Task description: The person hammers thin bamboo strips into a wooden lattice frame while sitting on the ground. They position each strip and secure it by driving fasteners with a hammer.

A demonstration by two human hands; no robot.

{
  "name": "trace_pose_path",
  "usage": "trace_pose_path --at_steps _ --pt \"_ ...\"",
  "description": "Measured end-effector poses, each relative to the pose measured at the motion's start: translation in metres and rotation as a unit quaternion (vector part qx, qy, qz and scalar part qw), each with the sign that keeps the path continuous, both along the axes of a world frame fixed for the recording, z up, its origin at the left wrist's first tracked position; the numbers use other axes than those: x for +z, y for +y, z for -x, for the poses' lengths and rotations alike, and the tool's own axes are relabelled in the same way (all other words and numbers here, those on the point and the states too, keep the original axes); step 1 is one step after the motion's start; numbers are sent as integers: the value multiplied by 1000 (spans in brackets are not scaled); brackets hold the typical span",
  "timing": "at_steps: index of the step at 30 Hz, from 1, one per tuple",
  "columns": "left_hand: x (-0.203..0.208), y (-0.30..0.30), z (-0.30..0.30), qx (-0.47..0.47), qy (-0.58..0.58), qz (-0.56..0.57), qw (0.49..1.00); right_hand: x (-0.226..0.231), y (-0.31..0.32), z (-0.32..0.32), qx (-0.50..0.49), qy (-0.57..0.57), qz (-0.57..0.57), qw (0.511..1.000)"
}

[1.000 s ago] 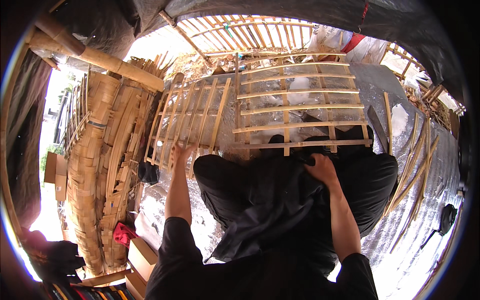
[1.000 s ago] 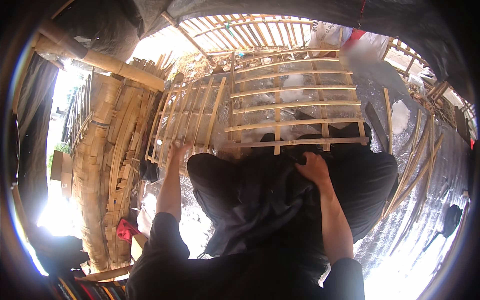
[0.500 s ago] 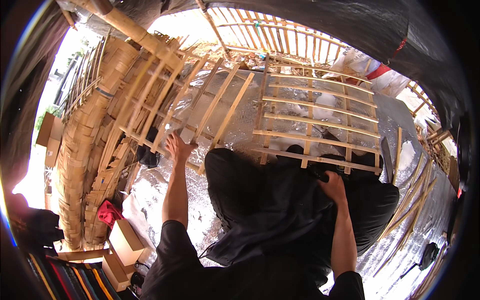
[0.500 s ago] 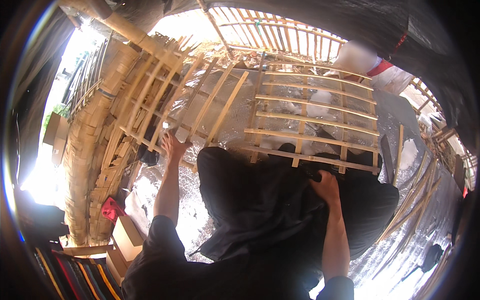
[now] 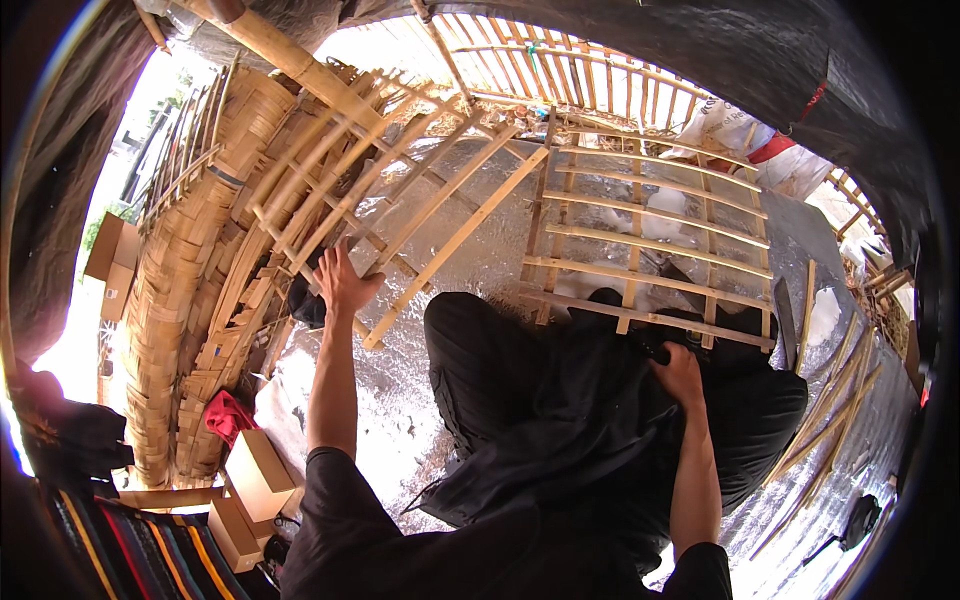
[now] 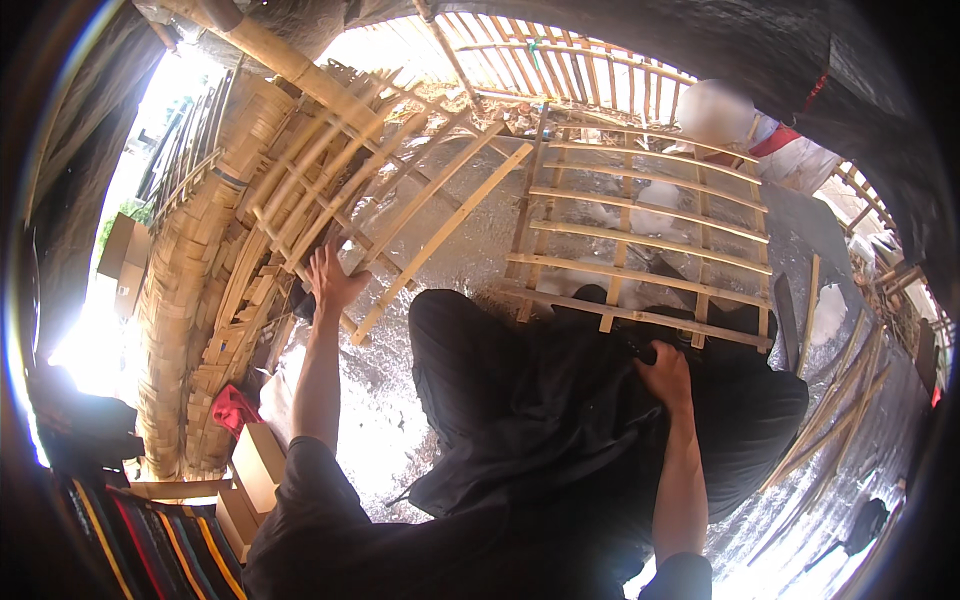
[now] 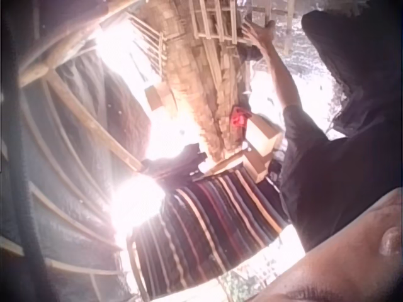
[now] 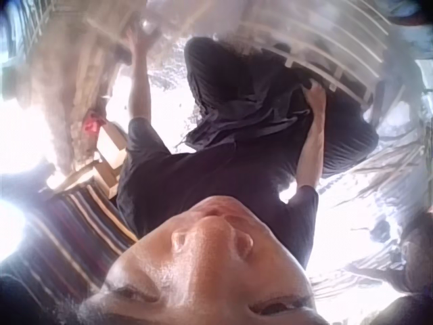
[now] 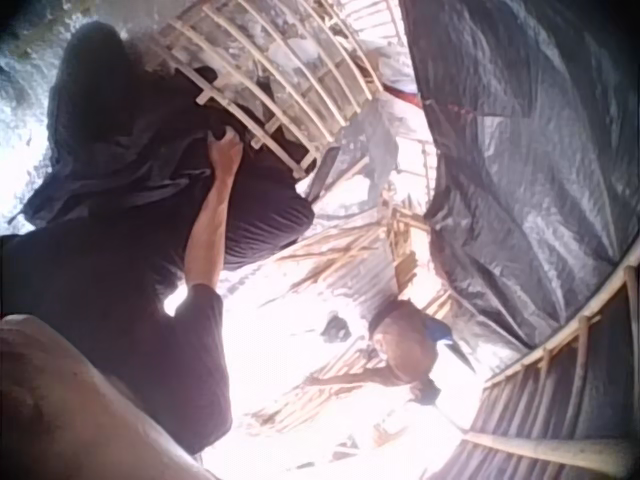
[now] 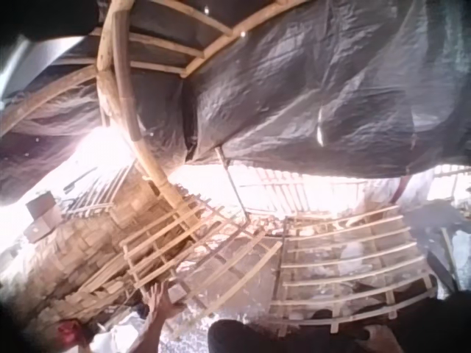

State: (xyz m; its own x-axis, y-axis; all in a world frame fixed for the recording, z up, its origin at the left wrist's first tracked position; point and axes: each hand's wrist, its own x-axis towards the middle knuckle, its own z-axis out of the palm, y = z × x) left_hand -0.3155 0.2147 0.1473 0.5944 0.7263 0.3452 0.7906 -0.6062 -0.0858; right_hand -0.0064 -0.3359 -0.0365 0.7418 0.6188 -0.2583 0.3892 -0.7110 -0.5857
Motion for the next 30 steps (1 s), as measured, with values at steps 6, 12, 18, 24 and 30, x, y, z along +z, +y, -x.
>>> trace_pose_path --at_steps 6,12,18,24,30 --pt "-44 10 11 45 -88 166 981 5 4 4 -17 -1 -3 1000" --pt "-7 19 -14 -45 -169 263 949 2 -14 -2 -20 -32 -11 999" --pt "-19 102 67 -125 -395 523 745 -29 -9 12 8 -99 -62 993" --pt "12 74 61 -184 -455 541 683 -23 -9 12 7 -101 -59 993" --pt "36 60 48 -175 -463 554 669 -28 -12 10 8 -119 -61 991"
